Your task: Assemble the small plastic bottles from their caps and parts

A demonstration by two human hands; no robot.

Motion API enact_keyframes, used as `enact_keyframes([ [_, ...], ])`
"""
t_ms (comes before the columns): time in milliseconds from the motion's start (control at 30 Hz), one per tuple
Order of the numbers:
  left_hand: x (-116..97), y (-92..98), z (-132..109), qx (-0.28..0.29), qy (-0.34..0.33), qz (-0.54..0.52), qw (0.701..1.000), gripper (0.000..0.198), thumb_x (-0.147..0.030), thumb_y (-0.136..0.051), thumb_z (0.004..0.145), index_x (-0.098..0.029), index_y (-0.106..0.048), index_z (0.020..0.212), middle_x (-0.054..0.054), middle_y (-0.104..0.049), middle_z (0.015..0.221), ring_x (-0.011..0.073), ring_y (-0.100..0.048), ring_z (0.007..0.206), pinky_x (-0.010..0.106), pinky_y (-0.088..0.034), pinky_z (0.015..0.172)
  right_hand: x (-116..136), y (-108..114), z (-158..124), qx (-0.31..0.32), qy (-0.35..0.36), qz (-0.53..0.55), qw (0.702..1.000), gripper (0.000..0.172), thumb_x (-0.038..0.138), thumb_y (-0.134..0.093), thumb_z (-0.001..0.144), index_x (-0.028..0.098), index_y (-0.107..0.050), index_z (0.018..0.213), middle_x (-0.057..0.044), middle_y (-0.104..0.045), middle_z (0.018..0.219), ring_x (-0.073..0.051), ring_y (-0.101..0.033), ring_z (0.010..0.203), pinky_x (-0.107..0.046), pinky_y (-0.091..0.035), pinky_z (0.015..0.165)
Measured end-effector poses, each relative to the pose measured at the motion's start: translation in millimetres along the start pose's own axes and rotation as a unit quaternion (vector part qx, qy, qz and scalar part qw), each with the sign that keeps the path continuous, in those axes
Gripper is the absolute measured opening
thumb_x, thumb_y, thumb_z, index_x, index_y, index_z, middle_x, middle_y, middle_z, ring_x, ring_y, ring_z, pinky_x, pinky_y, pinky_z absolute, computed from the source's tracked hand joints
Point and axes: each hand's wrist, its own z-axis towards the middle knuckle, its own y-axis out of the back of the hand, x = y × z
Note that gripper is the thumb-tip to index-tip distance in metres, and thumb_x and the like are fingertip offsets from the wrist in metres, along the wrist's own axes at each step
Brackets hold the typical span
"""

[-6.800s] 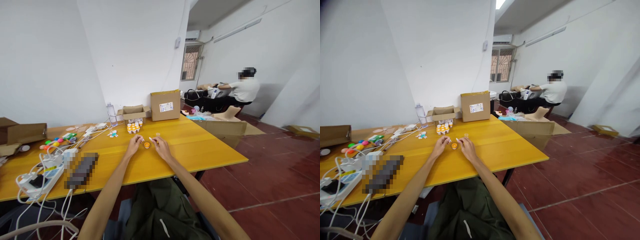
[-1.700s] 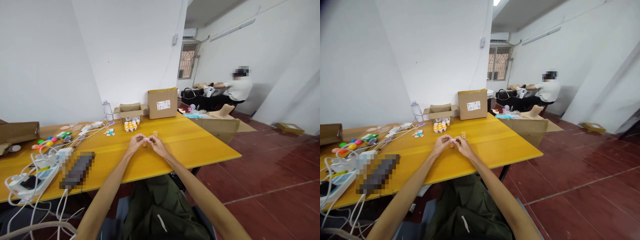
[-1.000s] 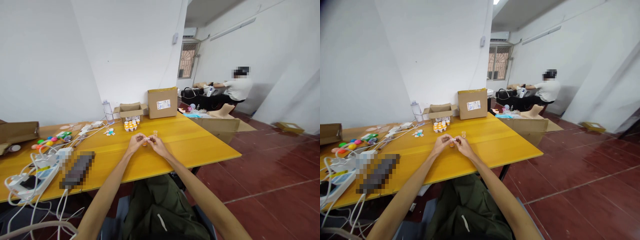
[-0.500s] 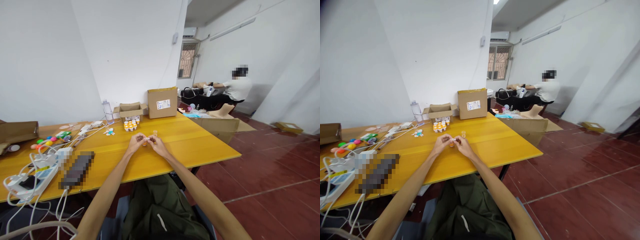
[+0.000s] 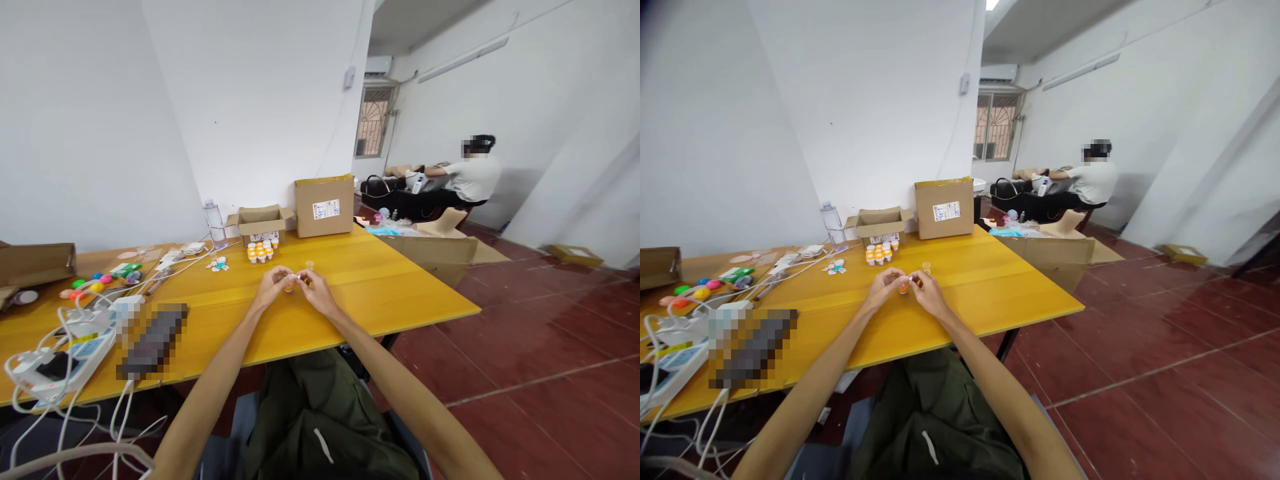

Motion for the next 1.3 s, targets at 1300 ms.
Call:
enact_keyframes([
  [1300,7.3,12.0,5.1,-0.139,-0.025,-0.011,0.990,0.032,-0.038,-0.081,0.065,-0.019,-0.062,0.081,0.000,-0.068,0.086,0.0129,-0.064,0.068,0.028,-0.054,0.069,2.1,12.2,-4.7,-0.031,-0.221,-0.360,0.906,0.013,0.017,-0.059,0.086,0.022,-0.071,0.087,-0.009,-0.070,0.097,-0.023,-0.067,0.087,-0.029,-0.043,0.071],
])
